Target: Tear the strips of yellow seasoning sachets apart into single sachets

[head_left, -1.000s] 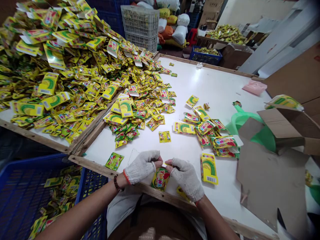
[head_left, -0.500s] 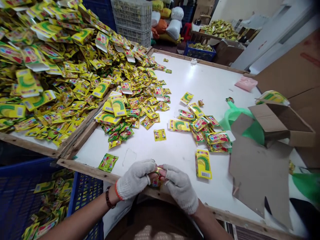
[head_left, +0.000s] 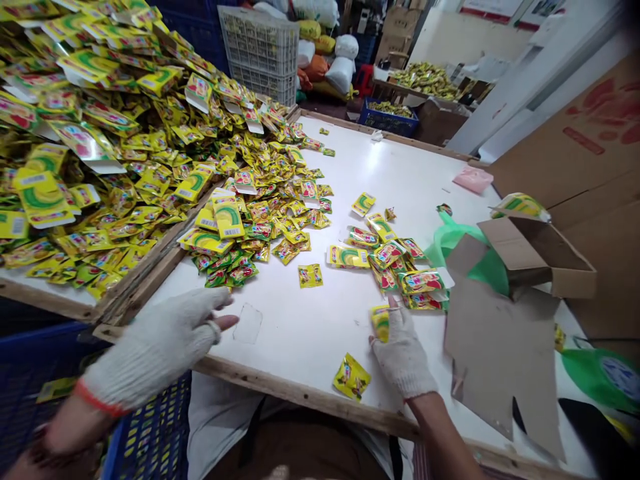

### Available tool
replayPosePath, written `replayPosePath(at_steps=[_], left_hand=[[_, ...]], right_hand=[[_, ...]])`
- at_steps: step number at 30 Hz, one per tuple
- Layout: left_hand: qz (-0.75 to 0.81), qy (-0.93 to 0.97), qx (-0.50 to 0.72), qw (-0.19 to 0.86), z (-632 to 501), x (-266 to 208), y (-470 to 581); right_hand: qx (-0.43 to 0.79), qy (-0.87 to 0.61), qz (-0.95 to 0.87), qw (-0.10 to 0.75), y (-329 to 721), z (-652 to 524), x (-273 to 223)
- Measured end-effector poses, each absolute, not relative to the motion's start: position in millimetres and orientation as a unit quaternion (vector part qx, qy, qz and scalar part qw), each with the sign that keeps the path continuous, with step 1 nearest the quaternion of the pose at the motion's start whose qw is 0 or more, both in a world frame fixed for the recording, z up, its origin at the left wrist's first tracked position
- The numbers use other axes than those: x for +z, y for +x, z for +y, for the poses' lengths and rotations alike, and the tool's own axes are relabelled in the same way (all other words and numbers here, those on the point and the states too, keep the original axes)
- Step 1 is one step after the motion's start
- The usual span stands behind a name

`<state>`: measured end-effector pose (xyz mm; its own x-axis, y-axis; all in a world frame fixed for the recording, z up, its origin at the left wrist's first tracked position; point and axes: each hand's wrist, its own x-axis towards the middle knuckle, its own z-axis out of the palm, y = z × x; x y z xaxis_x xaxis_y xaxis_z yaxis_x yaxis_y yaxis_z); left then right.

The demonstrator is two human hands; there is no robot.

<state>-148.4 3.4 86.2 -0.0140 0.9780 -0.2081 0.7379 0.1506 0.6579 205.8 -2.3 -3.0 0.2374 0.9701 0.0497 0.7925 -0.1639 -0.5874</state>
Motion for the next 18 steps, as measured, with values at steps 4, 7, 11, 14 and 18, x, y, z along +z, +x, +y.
replayPosePath(at_steps=[4, 7, 11, 14, 18], left_hand=[[0.569, 0.549, 0.281, 0.544, 7, 37, -76], [0.475, 0.429, 0.370, 0.673, 6, -2, -33], [0.485, 0.380, 0.428, 0.661, -3, -23, -21], [0.541, 0.416, 0.419, 0.599, -8, -20, -27], [0.520, 0.425, 0.447, 0.591, -9, -13, -28]], right_hand=[[0.451, -0.601, -0.532, 0.391, 158, -4, -4], [0.618, -0.449, -0.503, 0.404, 129, -5, -1], [0.603, -0.464, -0.558, 0.331, 119, -8, 2], [0.536, -0.518, -0.588, 0.314, 123, -11, -1], [0.511, -0.577, -0.523, 0.364, 121, -16, -12]])
